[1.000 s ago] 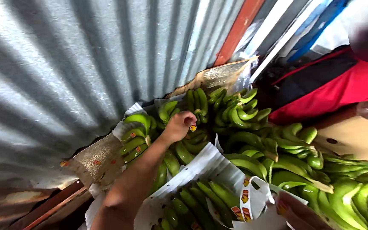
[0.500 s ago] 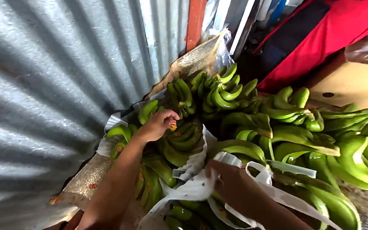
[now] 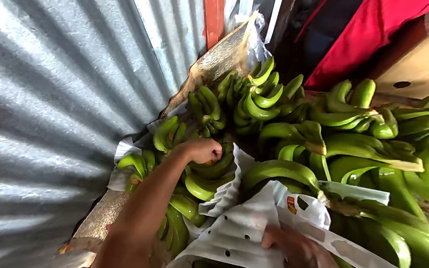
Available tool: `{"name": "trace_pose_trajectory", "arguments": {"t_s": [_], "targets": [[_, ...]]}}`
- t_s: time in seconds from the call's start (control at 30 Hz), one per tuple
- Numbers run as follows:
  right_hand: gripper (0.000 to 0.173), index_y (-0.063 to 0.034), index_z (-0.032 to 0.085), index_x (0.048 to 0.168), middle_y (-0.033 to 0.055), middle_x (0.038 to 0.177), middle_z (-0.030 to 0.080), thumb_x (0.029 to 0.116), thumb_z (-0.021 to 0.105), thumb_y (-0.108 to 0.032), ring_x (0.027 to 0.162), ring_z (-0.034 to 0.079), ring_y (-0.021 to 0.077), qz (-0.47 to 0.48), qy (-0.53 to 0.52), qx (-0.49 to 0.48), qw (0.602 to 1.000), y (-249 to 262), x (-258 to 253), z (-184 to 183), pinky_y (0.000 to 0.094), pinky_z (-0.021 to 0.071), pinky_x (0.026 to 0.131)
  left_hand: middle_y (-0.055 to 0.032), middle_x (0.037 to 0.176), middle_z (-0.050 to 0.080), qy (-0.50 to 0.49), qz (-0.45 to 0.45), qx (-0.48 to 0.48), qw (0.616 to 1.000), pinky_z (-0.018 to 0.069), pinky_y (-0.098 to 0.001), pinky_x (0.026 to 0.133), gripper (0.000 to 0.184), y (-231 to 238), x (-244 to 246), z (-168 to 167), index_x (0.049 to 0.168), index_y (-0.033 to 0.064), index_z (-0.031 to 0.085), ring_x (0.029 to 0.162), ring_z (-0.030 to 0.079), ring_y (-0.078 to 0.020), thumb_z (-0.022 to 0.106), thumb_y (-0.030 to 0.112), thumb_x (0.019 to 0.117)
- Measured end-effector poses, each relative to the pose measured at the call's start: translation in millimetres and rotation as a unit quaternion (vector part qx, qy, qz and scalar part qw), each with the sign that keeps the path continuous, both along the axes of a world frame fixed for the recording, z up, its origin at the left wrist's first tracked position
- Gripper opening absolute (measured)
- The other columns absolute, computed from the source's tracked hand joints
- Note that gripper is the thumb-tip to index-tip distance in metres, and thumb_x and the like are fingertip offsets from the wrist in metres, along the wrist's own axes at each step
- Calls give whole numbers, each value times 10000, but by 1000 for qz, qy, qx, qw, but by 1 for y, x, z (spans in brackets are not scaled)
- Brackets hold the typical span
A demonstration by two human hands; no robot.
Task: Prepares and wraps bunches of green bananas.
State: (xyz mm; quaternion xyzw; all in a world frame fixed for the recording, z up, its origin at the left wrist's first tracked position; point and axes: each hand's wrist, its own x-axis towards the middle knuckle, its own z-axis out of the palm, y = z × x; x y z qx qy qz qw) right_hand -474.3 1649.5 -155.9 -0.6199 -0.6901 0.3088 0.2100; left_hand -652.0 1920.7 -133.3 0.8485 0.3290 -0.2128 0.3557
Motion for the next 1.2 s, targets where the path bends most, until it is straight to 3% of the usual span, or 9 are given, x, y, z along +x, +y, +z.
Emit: {"name": "trace_pose_trajectory", "arguments": {"t_s": [0.17, 0.37, 0.47, 0.57, 0.73, 0.87, 0.93, 1.03, 1.2], "targets": [[211, -15, 730, 932, 229, 905, 703, 744, 694, 74, 767, 709, 425, 1, -1, -12, 1000, 2, 1, -2, 585, 555, 609, -247, 1280, 622, 108, -59, -8, 992, 482, -564, 968, 366, 8, 30, -18, 1358, -12, 564, 1167, 611, -382, 541, -49, 994], [241, -22, 729, 931, 218, 892, 704, 725, 700, 101, 753, 709, 420, -6, 10, -13, 1000, 3, 0, -1, 580, 557, 604, -233, 1318, 614, 114, 9, 64, 991, 455, -602, 1032, 446, 3, 30, -32, 1393, 28, 532, 1240, 588, -402, 639, 6, 960], [259, -42, 729, 937, 201, 893, 706, 718, 709, 95, 749, 709, 409, -6, 20, -6, 1000, 3, 3, -3, 581, 557, 596, -185, 1201, 662, 6, 81, 167, 983, 435, -588, 1058, 195, -18, 8, -3, 1144, 28, 702, 1198, 604, -358, 695, 78, 956], [276, -51, 727, 940, 193, 893, 706, 710, 715, 101, 746, 707, 406, -5, 32, -1, 999, 3, 4, -7, 580, 555, 594, -140, 1075, 681, -86, 143, 162, 973, 550, -464, 941, 166, -63, -43, 31, 1004, 8, 720, 1036, 666, -257, 692, 167, 970], [275, -66, 725, 912, 175, 862, 699, 689, 724, 95, 720, 705, 390, -10, 24, 19, 999, 5, 3, -11, 558, 551, 558, -212, 1199, 673, -37, 240, 180, 953, 531, -532, 985, 441, -146, -100, 19, 1185, -13, 680, 1132, 651, -364, 836, 216, 842], [284, -78, 718, 892, 150, 807, 690, 653, 742, 74, 691, 698, 374, -15, 16, 48, 999, 2, 3, -19, 553, 546, 544, -206, 1253, 659, -100, 226, 275, 929, 521, -566, 995, 673, -171, -120, -20, 1299, 38, 656, 1185, 625, -400, 919, 227, 709], [293, -90, 725, 901, 130, 813, 701, 658, 743, 74, 708, 704, 359, -13, 17, 47, 999, 2, 5, -20, 549, 556, 569, -210, 1220, 658, -128, 206, 295, 924, 524, -592, 959, 645, -179, -128, -28, 1268, 77, 702, 1154, 622, -419, 931, 220, 683], [303, -90, 724, 910, 131, 821, 706, 655, 731, 73, 724, 707, 362, -12, 23, 51, 998, 1, 9, -24, 564, 558, 582, -165, 1165, 666, -191, 204, 326, 903, 539, -508, 967, 474, -192, -152, -36, 1111, 118, 735, 1129, 635, -354, 893, 151, 665], [306, -64, 729, 943, 181, 849, 705, 684, 708, 99, 749, 700, 418, 1, 23, 34, 999, 2, 10, -24, 604, 543, 606, -130, 1130, 658, -237, 195, 343, 888, 499, -335, 1031, 364, -206, -172, -34, 1072, 124, 724, 1149, 616, -248, 850, 156, 732]]}}
